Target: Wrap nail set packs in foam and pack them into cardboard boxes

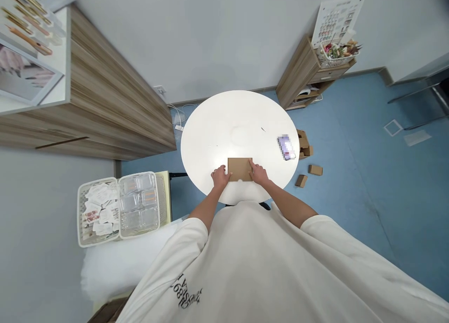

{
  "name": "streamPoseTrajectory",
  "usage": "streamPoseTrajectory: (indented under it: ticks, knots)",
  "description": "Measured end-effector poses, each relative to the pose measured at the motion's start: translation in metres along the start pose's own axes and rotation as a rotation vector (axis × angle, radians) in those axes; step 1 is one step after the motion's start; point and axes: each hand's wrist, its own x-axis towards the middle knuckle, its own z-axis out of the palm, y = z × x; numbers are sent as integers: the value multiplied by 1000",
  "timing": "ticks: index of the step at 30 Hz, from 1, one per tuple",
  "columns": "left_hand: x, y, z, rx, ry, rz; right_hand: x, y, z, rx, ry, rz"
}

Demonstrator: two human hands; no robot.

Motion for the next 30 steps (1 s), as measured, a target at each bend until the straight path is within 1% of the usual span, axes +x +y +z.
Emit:
streamPoseTrajectory:
  ticks: [3, 6, 10, 14, 18, 22, 25, 30]
  knots:
    - [-5, 6, 2, 13, 1, 6, -8, -3, -2, -15, -29, 6]
    - [-14, 13, 4, -24, -4, 33, -23, -3, 1, 60, -17, 27]
    - [-31, 18, 5, -97, -24, 35, -43, -2, 4, 181, 45, 50]
    - [-39, 25, -5, -128, 6, 55, -46, -6, -5, 252, 142, 22]
    - [-35, 35, -23, -128, 66, 84, -39, -14, -24, 305, 221, 0]
    - [-26, 40, -37, -91, 104, 103, -34, -19, -42, 359, 237, -36]
    - [-18, 37, -38, -82, 105, 87, -29, -18, -46, 411, 215, -35]
    - [3, 34, -33, -100, 95, 69, -11, -12, -42, 543, 207, -61]
